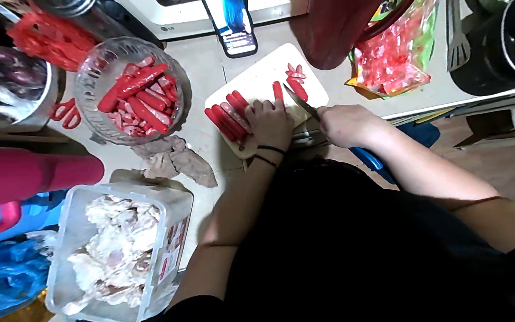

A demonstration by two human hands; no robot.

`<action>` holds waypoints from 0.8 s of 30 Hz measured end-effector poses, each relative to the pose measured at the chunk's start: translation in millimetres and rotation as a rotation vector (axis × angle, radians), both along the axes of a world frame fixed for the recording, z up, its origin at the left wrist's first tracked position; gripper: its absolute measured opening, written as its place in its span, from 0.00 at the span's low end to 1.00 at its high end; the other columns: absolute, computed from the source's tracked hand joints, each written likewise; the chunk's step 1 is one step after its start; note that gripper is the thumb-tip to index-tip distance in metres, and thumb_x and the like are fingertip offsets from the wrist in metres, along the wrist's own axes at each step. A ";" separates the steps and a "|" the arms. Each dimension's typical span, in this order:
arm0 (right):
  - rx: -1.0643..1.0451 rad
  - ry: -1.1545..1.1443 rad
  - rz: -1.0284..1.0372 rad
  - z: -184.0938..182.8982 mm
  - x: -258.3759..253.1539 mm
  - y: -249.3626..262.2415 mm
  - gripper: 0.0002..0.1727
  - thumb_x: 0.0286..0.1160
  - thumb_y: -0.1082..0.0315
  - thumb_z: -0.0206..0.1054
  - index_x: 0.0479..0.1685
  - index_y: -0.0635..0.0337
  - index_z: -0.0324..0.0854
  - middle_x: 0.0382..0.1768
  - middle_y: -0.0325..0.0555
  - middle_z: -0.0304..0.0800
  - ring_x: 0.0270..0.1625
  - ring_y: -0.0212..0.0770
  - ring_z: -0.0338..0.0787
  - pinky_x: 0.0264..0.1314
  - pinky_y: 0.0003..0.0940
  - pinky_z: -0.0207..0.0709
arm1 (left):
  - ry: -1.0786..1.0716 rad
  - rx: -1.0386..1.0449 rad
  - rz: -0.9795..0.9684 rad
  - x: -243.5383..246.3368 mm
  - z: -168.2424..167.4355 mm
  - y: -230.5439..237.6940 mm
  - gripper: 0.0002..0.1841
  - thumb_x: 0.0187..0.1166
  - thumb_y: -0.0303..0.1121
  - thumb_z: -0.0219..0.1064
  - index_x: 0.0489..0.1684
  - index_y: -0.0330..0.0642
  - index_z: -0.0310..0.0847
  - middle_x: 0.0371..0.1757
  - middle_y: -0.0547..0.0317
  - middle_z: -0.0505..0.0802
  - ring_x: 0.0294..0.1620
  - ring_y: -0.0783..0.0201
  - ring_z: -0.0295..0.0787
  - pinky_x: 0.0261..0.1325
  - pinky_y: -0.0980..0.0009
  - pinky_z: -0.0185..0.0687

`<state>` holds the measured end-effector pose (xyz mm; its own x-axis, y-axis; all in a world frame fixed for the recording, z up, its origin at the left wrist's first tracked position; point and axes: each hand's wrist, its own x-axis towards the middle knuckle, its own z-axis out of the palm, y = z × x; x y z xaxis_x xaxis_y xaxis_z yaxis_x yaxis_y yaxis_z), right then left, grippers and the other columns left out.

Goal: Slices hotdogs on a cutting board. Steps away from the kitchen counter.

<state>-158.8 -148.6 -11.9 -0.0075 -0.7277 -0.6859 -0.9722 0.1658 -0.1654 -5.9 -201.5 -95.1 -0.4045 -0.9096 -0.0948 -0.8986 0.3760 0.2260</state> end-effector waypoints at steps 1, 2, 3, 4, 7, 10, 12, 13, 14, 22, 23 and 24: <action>-0.021 -0.007 -0.001 -0.4 1.5 -1.8 0.13 0.91 0.62 0.52 0.57 0.60 0.76 0.42 0.57 0.88 0.50 0.62 0.91 0.46 0.64 0.80 | 0.005 -0.005 -0.002 -0.3 -2.0 1.9 0.23 0.83 0.41 0.60 0.72 0.40 0.84 0.61 0.36 0.91 0.71 0.34 0.81 0.79 0.33 0.59; -0.046 -0.013 -0.003 -0.5 3.0 -3.5 0.13 0.91 0.62 0.52 0.56 0.60 0.77 0.41 0.58 0.88 0.50 0.62 0.91 0.47 0.64 0.79 | 0.015 -0.025 -0.001 0.3 -4.8 2.1 0.24 0.84 0.41 0.58 0.75 0.41 0.82 0.62 0.36 0.90 0.70 0.34 0.81 0.78 0.34 0.60; -0.070 -0.012 0.002 -0.5 4.5 -5.3 0.12 0.90 0.62 0.53 0.56 0.60 0.77 0.41 0.58 0.89 0.50 0.63 0.92 0.47 0.65 0.80 | 0.040 -0.060 -0.003 1.7 -9.0 1.0 0.24 0.84 0.38 0.57 0.78 0.42 0.80 0.64 0.38 0.89 0.70 0.35 0.80 0.76 0.33 0.60; -0.088 -0.008 0.014 0.2 6.1 -7.1 0.12 0.90 0.63 0.54 0.56 0.60 0.77 0.41 0.58 0.89 0.50 0.63 0.92 0.47 0.65 0.80 | 0.064 -0.093 -0.014 3.5 -12.7 -0.9 0.25 0.84 0.35 0.56 0.80 0.44 0.78 0.68 0.41 0.88 0.73 0.35 0.78 0.76 0.33 0.59; -0.095 0.022 0.051 3.2 11.4 -13.7 0.12 0.88 0.64 0.57 0.56 0.62 0.78 0.43 0.60 0.89 0.52 0.64 0.92 0.47 0.66 0.80 | 0.096 -0.135 -0.072 7.5 -19.8 -6.1 0.25 0.85 0.30 0.55 0.83 0.48 0.75 0.84 0.57 0.80 0.85 0.39 0.68 0.80 0.32 0.53; -0.066 0.065 0.063 4.8 16.1 -19.2 0.12 0.87 0.64 0.57 0.55 0.63 0.79 0.43 0.60 0.90 0.52 0.64 0.92 0.47 0.66 0.80 | 0.086 -0.141 -0.096 7.8 -26.6 -8.7 0.25 0.86 0.31 0.54 0.82 0.50 0.76 0.85 0.62 0.79 0.87 0.41 0.66 0.81 0.31 0.51; -0.050 0.082 0.067 6.3 17.7 -22.0 0.12 0.87 0.64 0.57 0.56 0.63 0.78 0.44 0.61 0.90 0.53 0.65 0.92 0.48 0.67 0.79 | 0.088 -0.149 -0.096 7.6 -28.5 -9.2 0.25 0.86 0.31 0.54 0.82 0.50 0.76 0.85 0.62 0.79 0.86 0.41 0.67 0.80 0.32 0.52; -0.040 0.091 0.069 7.2 18.8 -23.4 0.13 0.87 0.64 0.57 0.57 0.64 0.78 0.45 0.62 0.90 0.54 0.66 0.91 0.49 0.67 0.79 | 0.096 -0.154 -0.097 7.9 -29.9 -9.1 0.24 0.86 0.31 0.54 0.82 0.50 0.77 0.85 0.62 0.79 0.86 0.42 0.67 0.80 0.32 0.52; -0.035 0.102 0.072 7.9 20.5 -24.6 0.12 0.87 0.65 0.58 0.56 0.64 0.78 0.45 0.62 0.90 0.53 0.66 0.92 0.49 0.67 0.79 | 0.106 -0.161 -0.098 8.3 -31.5 -9.1 0.24 0.86 0.31 0.53 0.82 0.49 0.77 0.85 0.61 0.80 0.86 0.42 0.68 0.80 0.32 0.52; -0.051 0.144 0.092 -7.4 37.2 -45.4 0.17 0.81 0.67 0.66 0.62 0.67 0.77 0.47 0.65 0.89 0.56 0.68 0.91 0.49 0.67 0.80 | 0.125 -0.180 -0.084 8.5 -34.3 -9.1 0.23 0.87 0.34 0.54 0.79 0.49 0.80 0.83 0.63 0.81 0.86 0.43 0.69 0.79 0.32 0.54; -0.051 0.130 0.081 -7.6 35.1 -43.2 0.15 0.83 0.66 0.64 0.61 0.67 0.77 0.47 0.65 0.90 0.55 0.68 0.91 0.49 0.67 0.80 | 0.129 -0.196 -0.078 8.4 -35.7 -9.0 0.23 0.86 0.34 0.54 0.78 0.50 0.81 0.82 0.64 0.82 0.85 0.43 0.70 0.79 0.33 0.55; -0.054 0.111 0.066 -7.5 31.4 -39.2 0.13 0.84 0.66 0.62 0.59 0.66 0.77 0.45 0.65 0.90 0.54 0.68 0.91 0.49 0.68 0.79 | 0.128 -0.194 -0.074 8.1 -36.4 -8.9 0.23 0.87 0.34 0.54 0.78 0.51 0.81 0.83 0.65 0.82 0.86 0.44 0.69 0.79 0.33 0.54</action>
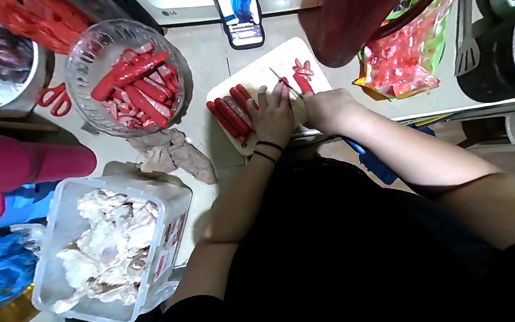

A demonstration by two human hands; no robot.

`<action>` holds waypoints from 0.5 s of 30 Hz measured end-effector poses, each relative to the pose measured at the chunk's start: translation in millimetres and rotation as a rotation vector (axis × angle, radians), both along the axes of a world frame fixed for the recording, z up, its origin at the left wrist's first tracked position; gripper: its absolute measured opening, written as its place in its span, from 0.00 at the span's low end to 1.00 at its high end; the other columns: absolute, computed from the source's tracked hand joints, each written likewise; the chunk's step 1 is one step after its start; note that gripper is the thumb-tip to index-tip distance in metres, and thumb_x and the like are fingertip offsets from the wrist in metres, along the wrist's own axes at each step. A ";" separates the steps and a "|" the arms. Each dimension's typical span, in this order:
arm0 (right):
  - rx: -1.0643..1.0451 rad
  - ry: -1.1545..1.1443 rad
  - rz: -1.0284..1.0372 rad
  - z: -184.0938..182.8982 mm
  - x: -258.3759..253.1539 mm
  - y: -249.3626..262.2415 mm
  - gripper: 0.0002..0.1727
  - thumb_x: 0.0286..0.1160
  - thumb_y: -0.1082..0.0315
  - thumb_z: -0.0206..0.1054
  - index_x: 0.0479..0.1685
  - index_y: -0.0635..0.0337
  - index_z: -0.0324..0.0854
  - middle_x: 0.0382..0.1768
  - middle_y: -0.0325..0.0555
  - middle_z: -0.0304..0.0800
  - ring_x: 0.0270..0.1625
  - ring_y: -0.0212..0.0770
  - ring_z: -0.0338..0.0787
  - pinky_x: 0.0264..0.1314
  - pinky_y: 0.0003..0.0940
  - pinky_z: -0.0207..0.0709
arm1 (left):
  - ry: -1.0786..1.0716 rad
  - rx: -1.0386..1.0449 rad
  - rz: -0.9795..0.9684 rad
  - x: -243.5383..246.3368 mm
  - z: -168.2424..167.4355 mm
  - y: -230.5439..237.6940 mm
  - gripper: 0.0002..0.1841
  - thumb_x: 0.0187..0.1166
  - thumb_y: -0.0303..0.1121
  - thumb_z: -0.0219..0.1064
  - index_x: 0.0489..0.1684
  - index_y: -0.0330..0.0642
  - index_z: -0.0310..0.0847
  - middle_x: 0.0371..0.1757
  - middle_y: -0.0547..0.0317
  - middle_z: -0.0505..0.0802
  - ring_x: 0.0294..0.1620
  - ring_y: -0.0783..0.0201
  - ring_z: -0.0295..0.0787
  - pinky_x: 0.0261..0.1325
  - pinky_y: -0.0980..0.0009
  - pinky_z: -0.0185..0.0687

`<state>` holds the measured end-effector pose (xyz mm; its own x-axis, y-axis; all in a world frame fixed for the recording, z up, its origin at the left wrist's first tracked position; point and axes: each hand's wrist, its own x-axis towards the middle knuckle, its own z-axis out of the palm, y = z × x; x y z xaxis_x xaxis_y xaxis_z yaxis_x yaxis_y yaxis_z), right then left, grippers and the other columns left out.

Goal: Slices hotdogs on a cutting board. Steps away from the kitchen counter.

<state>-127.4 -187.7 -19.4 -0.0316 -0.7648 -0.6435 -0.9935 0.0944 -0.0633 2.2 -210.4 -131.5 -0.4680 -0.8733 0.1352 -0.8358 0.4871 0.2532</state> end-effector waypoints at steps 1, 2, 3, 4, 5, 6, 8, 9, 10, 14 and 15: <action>0.007 -0.012 -0.008 0.8 -3.6 4.8 0.13 0.84 0.66 0.60 0.57 0.65 0.77 0.45 0.64 0.90 0.53 0.68 0.91 0.49 0.68 0.79 | -0.002 0.008 0.004 -0.1 0.3 0.1 0.23 0.87 0.35 0.53 0.79 0.51 0.80 0.83 0.65 0.81 0.86 0.44 0.68 0.80 0.33 0.53; 0.024 -0.011 -0.007 1.5 -6.3 10.1 0.13 0.84 0.66 0.61 0.59 0.65 0.77 0.46 0.64 0.90 0.54 0.67 0.91 0.49 0.68 0.79 | -0.007 0.017 0.010 -0.2 0.9 0.4 0.23 0.87 0.35 0.53 0.79 0.52 0.80 0.83 0.66 0.81 0.87 0.44 0.67 0.80 0.33 0.52; 0.051 0.000 0.004 2.4 -8.4 15.4 0.14 0.83 0.69 0.62 0.62 0.65 0.76 0.48 0.64 0.89 0.55 0.68 0.91 0.49 0.68 0.80 | -0.013 0.020 0.013 -0.5 1.1 0.6 0.23 0.87 0.35 0.53 0.80 0.52 0.79 0.83 0.66 0.81 0.87 0.44 0.67 0.80 0.33 0.52; 0.074 0.017 0.018 3.1 -10.6 20.3 0.16 0.82 0.70 0.61 0.65 0.65 0.75 0.50 0.64 0.89 0.56 0.68 0.91 0.49 0.68 0.80 | -0.016 0.019 0.011 -0.9 1.1 0.7 0.23 0.88 0.35 0.52 0.80 0.52 0.79 0.83 0.66 0.81 0.87 0.44 0.67 0.80 0.32 0.52; 0.100 0.036 0.036 5.5 -13.0 24.0 0.18 0.83 0.71 0.60 0.68 0.65 0.73 0.51 0.65 0.88 0.57 0.68 0.90 0.49 0.68 0.80 | -0.017 0.012 0.008 -1.0 0.9 0.7 0.24 0.87 0.34 0.52 0.81 0.52 0.79 0.83 0.66 0.81 0.87 0.44 0.67 0.80 0.32 0.52; 0.124 0.050 0.050 9.6 -15.1 26.2 0.18 0.83 0.70 0.61 0.69 0.65 0.72 0.51 0.65 0.88 0.56 0.68 0.90 0.49 0.67 0.80 | -0.020 0.002 0.006 -0.7 1.6 0.9 0.24 0.87 0.34 0.52 0.80 0.52 0.79 0.83 0.66 0.81 0.87 0.44 0.68 0.79 0.33 0.54; 0.126 0.043 0.059 17.7 -19.2 26.8 0.20 0.84 0.69 0.62 0.72 0.64 0.72 0.50 0.65 0.88 0.56 0.67 0.90 0.49 0.67 0.80 | -0.024 0.016 0.007 0.0 4.4 1.8 0.23 0.87 0.35 0.52 0.79 0.52 0.80 0.82 0.66 0.82 0.86 0.43 0.68 0.79 0.34 0.54; 0.104 0.032 0.063 20.8 -20.2 26.2 0.19 0.85 0.68 0.61 0.72 0.63 0.73 0.49 0.64 0.88 0.56 0.67 0.91 0.49 0.66 0.80 | -0.026 0.017 0.013 0.1 4.8 2.4 0.23 0.87 0.35 0.52 0.78 0.52 0.81 0.82 0.66 0.83 0.86 0.43 0.68 0.79 0.34 0.54; 0.084 0.028 0.066 22.8 -20.1 25.0 0.17 0.85 0.68 0.60 0.69 0.62 0.73 0.48 0.63 0.88 0.55 0.66 0.91 0.49 0.65 0.80 | -0.027 0.021 0.015 0.1 5.8 3.1 0.22 0.87 0.35 0.53 0.78 0.52 0.82 0.81 0.66 0.83 0.86 0.43 0.69 0.79 0.34 0.54; 0.073 0.024 0.081 22.8 -15.9 19.0 0.14 0.89 0.66 0.56 0.64 0.62 0.74 0.48 0.62 0.88 0.55 0.65 0.91 0.48 0.65 0.80 | -0.031 0.026 0.011 0.0 6.6 3.9 0.23 0.87 0.34 0.54 0.78 0.51 0.81 0.82 0.65 0.83 0.87 0.44 0.68 0.79 0.35 0.54; 0.079 0.028 0.085 22.0 -15.1 17.7 0.14 0.88 0.66 0.56 0.64 0.62 0.75 0.49 0.62 0.88 0.55 0.65 0.91 0.48 0.65 0.80 | -0.018 0.003 0.019 -0.3 3.6 3.8 0.23 0.86 0.34 0.54 0.78 0.52 0.82 0.81 0.66 0.84 0.86 0.44 0.69 0.79 0.35 0.55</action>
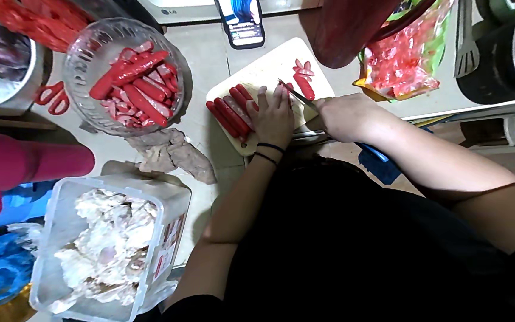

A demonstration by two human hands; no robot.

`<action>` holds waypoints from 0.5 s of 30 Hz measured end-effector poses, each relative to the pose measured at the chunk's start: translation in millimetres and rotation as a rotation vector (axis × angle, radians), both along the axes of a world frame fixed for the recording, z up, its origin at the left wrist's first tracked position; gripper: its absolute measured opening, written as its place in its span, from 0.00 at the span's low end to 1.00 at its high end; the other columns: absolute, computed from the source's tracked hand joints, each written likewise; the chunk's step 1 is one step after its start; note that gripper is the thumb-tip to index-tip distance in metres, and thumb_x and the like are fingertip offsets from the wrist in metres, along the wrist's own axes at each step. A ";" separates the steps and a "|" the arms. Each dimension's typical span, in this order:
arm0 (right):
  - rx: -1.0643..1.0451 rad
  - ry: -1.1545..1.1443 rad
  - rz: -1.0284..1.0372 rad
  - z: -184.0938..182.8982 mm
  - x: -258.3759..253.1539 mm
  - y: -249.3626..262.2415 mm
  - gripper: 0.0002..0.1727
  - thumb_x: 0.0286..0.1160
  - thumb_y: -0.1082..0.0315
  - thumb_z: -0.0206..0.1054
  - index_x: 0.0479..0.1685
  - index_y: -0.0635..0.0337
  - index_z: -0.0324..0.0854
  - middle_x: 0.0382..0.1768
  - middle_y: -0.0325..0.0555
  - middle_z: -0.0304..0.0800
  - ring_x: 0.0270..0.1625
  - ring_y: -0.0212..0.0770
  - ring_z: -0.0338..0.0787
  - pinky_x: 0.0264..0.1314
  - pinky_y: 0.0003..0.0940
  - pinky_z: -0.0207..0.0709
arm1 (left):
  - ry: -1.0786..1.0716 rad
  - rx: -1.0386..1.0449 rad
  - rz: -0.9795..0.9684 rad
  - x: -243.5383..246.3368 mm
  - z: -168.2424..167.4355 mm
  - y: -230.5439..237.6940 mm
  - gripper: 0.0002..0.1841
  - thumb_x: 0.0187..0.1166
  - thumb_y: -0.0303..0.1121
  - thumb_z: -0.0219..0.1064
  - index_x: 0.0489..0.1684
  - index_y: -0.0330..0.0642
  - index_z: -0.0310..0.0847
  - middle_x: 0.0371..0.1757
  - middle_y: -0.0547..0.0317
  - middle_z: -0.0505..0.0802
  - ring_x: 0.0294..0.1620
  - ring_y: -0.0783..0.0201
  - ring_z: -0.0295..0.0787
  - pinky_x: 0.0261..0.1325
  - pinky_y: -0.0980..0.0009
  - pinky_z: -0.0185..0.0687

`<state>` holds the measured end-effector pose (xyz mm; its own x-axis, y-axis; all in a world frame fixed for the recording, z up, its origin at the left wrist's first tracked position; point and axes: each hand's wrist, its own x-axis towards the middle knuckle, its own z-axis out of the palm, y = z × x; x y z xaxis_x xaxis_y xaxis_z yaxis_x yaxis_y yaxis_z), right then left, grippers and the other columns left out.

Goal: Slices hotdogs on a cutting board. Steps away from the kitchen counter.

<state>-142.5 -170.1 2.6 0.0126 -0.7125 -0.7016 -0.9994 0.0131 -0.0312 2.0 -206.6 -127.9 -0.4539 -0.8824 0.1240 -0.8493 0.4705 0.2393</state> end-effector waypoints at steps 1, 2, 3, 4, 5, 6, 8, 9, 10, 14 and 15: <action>0.010 0.002 0.003 -0.7 0.5 -1.8 0.14 0.88 0.66 0.56 0.64 0.62 0.75 0.49 0.62 0.88 0.56 0.66 0.91 0.49 0.66 0.80 | 0.012 -0.010 0.007 -0.2 -1.6 0.2 0.22 0.87 0.34 0.54 0.77 0.52 0.83 0.80 0.66 0.85 0.86 0.44 0.70 0.79 0.35 0.54; 0.017 -0.001 -0.001 -1.6 1.0 -3.7 0.14 0.88 0.66 0.56 0.65 0.62 0.75 0.50 0.63 0.89 0.56 0.66 0.91 0.49 0.66 0.80 | 0.017 -0.009 0.009 -0.3 -2.0 0.2 0.22 0.86 0.34 0.54 0.77 0.52 0.83 0.80 0.66 0.85 0.86 0.45 0.70 0.79 0.35 0.54; 0.019 -0.009 -0.008 -3.1 1.4 -6.0 0.14 0.88 0.66 0.56 0.65 0.62 0.75 0.50 0.63 0.89 0.56 0.66 0.91 0.50 0.67 0.80 | 0.010 0.010 0.008 -0.3 -0.9 0.2 0.23 0.86 0.34 0.53 0.78 0.51 0.82 0.81 0.67 0.84 0.86 0.46 0.69 0.79 0.35 0.53; 0.014 -0.021 -0.020 -5.8 2.0 -8.8 0.14 0.88 0.66 0.56 0.63 0.62 0.75 0.49 0.63 0.88 0.56 0.66 0.90 0.50 0.67 0.79 | 0.005 0.024 0.005 -0.5 0.4 0.3 0.23 0.86 0.34 0.53 0.78 0.51 0.81 0.82 0.67 0.83 0.87 0.46 0.68 0.80 0.35 0.53; -0.005 -0.040 -0.037 -10.1 2.6 -12.1 0.13 0.88 0.65 0.56 0.60 0.63 0.76 0.47 0.63 0.89 0.55 0.66 0.91 0.49 0.67 0.79 | 0.004 0.028 0.004 -0.8 1.1 0.2 0.23 0.86 0.34 0.53 0.78 0.51 0.81 0.82 0.68 0.83 0.87 0.47 0.68 0.80 0.35 0.53; -0.028 -0.061 -0.048 -14.9 2.9 -15.5 0.12 0.87 0.65 0.56 0.55 0.63 0.78 0.44 0.62 0.89 0.53 0.66 0.91 0.48 0.68 0.78 | 0.005 0.020 0.006 -1.0 0.9 0.0 0.23 0.87 0.34 0.53 0.78 0.51 0.82 0.81 0.68 0.83 0.86 0.47 0.69 0.79 0.36 0.54; -0.040 -0.096 -0.052 -20.7 2.7 -20.5 0.11 0.87 0.65 0.57 0.52 0.63 0.78 0.42 0.61 0.89 0.51 0.65 0.91 0.47 0.68 0.78 | 0.011 0.019 0.003 -0.2 0.6 -0.7 0.23 0.87 0.35 0.53 0.78 0.52 0.82 0.81 0.67 0.84 0.85 0.45 0.70 0.79 0.35 0.54; -0.035 -0.101 -0.048 -21.4 2.3 -20.9 0.11 0.87 0.65 0.57 0.52 0.63 0.78 0.42 0.61 0.88 0.51 0.65 0.91 0.47 0.68 0.78 | 0.007 0.027 0.003 0.6 0.7 -1.2 0.23 0.88 0.36 0.52 0.78 0.52 0.81 0.81 0.67 0.83 0.86 0.45 0.70 0.80 0.34 0.54; -0.022 -0.096 -0.045 -20.6 2.0 -18.7 0.11 0.87 0.65 0.56 0.53 0.62 0.78 0.43 0.61 0.89 0.52 0.65 0.91 0.48 0.68 0.79 | 0.007 0.031 0.006 1.2 0.4 -1.1 0.23 0.88 0.37 0.52 0.78 0.53 0.81 0.82 0.67 0.83 0.86 0.44 0.69 0.80 0.34 0.54; 0.048 -0.046 -0.026 -13.6 -4.4 4.5 0.15 0.87 0.66 0.59 0.66 0.62 0.74 0.51 0.62 0.88 0.56 0.66 0.90 0.51 0.67 0.80 | -0.005 0.030 0.015 0.4 -0.9 -0.4 0.23 0.88 0.37 0.52 0.79 0.53 0.81 0.82 0.68 0.82 0.86 0.44 0.69 0.80 0.34 0.54; 0.066 -0.035 -0.020 -11.7 -7.2 9.0 0.17 0.87 0.66 0.59 0.68 0.63 0.73 0.50 0.63 0.88 0.56 0.66 0.90 0.51 0.67 0.80 | -0.009 0.026 0.014 0.7 -0.8 -0.5 0.23 0.88 0.38 0.52 0.79 0.54 0.81 0.83 0.68 0.82 0.87 0.44 0.68 0.79 0.35 0.54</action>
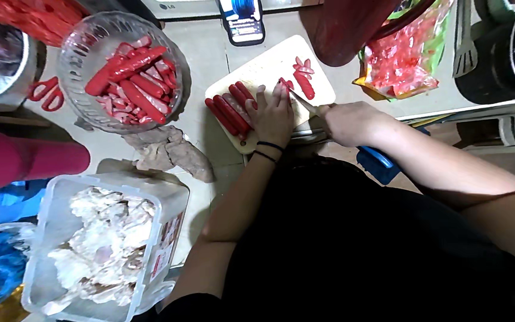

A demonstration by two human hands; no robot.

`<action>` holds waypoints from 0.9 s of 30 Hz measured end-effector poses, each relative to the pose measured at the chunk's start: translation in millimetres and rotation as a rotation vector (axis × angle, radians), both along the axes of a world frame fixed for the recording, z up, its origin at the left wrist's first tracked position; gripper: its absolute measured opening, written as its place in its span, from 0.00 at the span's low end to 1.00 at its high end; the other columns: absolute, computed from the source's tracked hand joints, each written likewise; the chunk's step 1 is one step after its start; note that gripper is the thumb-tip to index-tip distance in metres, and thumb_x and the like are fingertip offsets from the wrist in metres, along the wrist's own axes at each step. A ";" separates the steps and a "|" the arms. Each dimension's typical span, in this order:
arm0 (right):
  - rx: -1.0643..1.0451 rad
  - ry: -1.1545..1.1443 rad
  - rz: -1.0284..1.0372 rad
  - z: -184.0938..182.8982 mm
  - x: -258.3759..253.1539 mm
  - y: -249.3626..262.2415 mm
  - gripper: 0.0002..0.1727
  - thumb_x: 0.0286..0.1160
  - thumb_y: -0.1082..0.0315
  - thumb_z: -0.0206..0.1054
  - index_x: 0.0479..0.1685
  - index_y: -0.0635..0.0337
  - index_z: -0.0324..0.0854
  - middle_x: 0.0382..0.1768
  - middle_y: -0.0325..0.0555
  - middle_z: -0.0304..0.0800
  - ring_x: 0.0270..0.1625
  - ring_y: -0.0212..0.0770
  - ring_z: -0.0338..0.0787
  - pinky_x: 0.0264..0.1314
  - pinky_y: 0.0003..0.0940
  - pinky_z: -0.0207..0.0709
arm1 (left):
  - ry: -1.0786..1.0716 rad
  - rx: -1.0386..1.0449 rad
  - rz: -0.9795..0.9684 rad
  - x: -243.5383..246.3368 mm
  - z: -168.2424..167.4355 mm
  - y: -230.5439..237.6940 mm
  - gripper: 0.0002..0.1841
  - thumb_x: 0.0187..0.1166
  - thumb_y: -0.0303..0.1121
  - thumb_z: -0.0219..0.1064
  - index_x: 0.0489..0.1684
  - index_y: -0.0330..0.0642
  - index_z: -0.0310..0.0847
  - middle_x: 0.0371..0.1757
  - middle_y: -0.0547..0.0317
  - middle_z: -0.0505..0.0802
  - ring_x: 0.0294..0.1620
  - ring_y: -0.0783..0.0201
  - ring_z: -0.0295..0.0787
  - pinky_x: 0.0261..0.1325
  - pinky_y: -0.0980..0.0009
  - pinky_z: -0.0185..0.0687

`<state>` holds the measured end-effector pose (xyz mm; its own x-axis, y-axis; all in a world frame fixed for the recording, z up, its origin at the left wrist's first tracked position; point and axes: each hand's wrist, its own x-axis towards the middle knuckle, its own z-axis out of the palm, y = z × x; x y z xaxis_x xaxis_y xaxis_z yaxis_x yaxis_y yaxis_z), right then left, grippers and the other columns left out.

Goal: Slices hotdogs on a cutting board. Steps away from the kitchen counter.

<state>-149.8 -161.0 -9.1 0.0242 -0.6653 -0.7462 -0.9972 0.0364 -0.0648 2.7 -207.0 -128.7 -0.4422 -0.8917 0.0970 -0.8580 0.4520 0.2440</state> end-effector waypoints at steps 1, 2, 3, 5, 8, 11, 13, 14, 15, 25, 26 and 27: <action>0.015 0.011 0.008 1.9 -3.2 3.5 0.15 0.88 0.65 0.58 0.66 0.62 0.73 0.47 0.62 0.88 0.55 0.65 0.90 0.50 0.65 0.80 | 0.007 -0.012 0.002 0.3 -0.6 0.7 0.23 0.88 0.37 0.52 0.78 0.54 0.82 0.82 0.68 0.83 0.86 0.45 0.69 0.79 0.35 0.55; 0.024 0.017 0.013 4.6 -5.6 5.5 0.13 0.89 0.63 0.57 0.62 0.61 0.74 0.45 0.61 0.88 0.54 0.64 0.90 0.50 0.64 0.80 | 0.024 -0.034 0.008 0.7 -1.9 1.7 0.22 0.88 0.37 0.53 0.76 0.54 0.83 0.80 0.68 0.84 0.85 0.45 0.70 0.78 0.35 0.56; 0.027 0.018 0.016 8.2 -6.8 5.8 0.13 0.90 0.62 0.56 0.60 0.61 0.74 0.44 0.60 0.87 0.53 0.64 0.90 0.49 0.64 0.80 | 0.037 -0.056 0.017 1.0 -3.0 2.5 0.21 0.88 0.37 0.53 0.75 0.54 0.85 0.79 0.69 0.86 0.84 0.46 0.72 0.77 0.36 0.57; -0.003 0.001 0.015 15.6 -5.7 4.9 0.13 0.90 0.62 0.57 0.60 0.61 0.75 0.43 0.60 0.87 0.52 0.64 0.90 0.48 0.64 0.79 | 0.059 -0.075 0.020 1.4 -3.4 3.8 0.21 0.87 0.36 0.55 0.72 0.53 0.87 0.77 0.68 0.87 0.83 0.45 0.74 0.77 0.36 0.58; -0.033 -0.012 0.028 17.1 1.0 -0.3 0.13 0.90 0.64 0.56 0.62 0.61 0.75 0.43 0.59 0.87 0.52 0.64 0.90 0.48 0.63 0.79 | 0.045 -0.051 0.022 1.7 -0.2 5.3 0.20 0.87 0.36 0.56 0.73 0.51 0.86 0.78 0.67 0.87 0.83 0.43 0.73 0.78 0.33 0.55; -0.041 -0.011 0.018 11.6 4.9 -4.5 0.13 0.90 0.64 0.55 0.63 0.59 0.76 0.48 0.58 0.89 0.54 0.63 0.91 0.49 0.64 0.80 | 0.025 -0.037 0.017 0.8 0.8 5.0 0.21 0.86 0.35 0.55 0.73 0.51 0.86 0.78 0.67 0.86 0.84 0.43 0.72 0.78 0.33 0.54; -0.037 -0.004 0.003 9.9 8.5 -6.1 0.12 0.89 0.65 0.56 0.60 0.60 0.76 0.47 0.59 0.88 0.53 0.63 0.91 0.48 0.65 0.79 | 0.017 -0.032 0.021 0.2 0.1 4.5 0.21 0.87 0.35 0.55 0.75 0.52 0.85 0.79 0.68 0.86 0.85 0.44 0.71 0.79 0.34 0.54; -0.035 0.004 -0.006 8.8 11.1 -7.7 0.12 0.88 0.65 0.56 0.60 0.61 0.77 0.47 0.60 0.88 0.54 0.64 0.91 0.48 0.65 0.80 | 0.018 -0.024 0.023 -0.2 -0.2 4.3 0.22 0.87 0.35 0.54 0.76 0.51 0.84 0.79 0.68 0.85 0.85 0.44 0.71 0.79 0.33 0.54; -0.038 0.009 -0.011 6.2 13.6 -9.7 0.13 0.88 0.65 0.56 0.61 0.61 0.76 0.48 0.60 0.89 0.55 0.64 0.91 0.48 0.65 0.80 | 0.023 -0.019 0.025 -0.5 -0.7 4.4 0.22 0.87 0.34 0.54 0.76 0.51 0.84 0.79 0.67 0.85 0.85 0.44 0.70 0.79 0.33 0.53; 0.012 -0.014 -0.006 -1.8 3.0 8.0 0.15 0.89 0.64 0.56 0.65 0.62 0.74 0.48 0.61 0.88 0.54 0.65 0.91 0.50 0.65 0.81 | 0.054 -0.096 0.040 -0.7 -3.3 7.6 0.19 0.86 0.35 0.57 0.70 0.54 0.88 0.75 0.68 0.89 0.82 0.43 0.75 0.76 0.33 0.58; 0.022 -0.002 -0.001 0.0 -0.4 12.3 0.14 0.90 0.62 0.56 0.64 0.61 0.74 0.46 0.60 0.88 0.53 0.63 0.91 0.50 0.64 0.81 | 0.073 -0.113 0.044 -0.4 -4.7 7.7 0.19 0.86 0.36 0.58 0.68 0.54 0.89 0.73 0.67 0.90 0.80 0.43 0.76 0.75 0.33 0.58; 0.036 0.005 0.006 3.0 -3.3 14.9 0.14 0.91 0.61 0.55 0.61 0.61 0.74 0.45 0.59 0.88 0.53 0.62 0.91 0.50 0.62 0.80 | 0.093 -0.130 0.047 -0.1 -6.3 8.0 0.18 0.86 0.37 0.58 0.66 0.54 0.91 0.71 0.67 0.91 0.79 0.44 0.78 0.76 0.32 0.58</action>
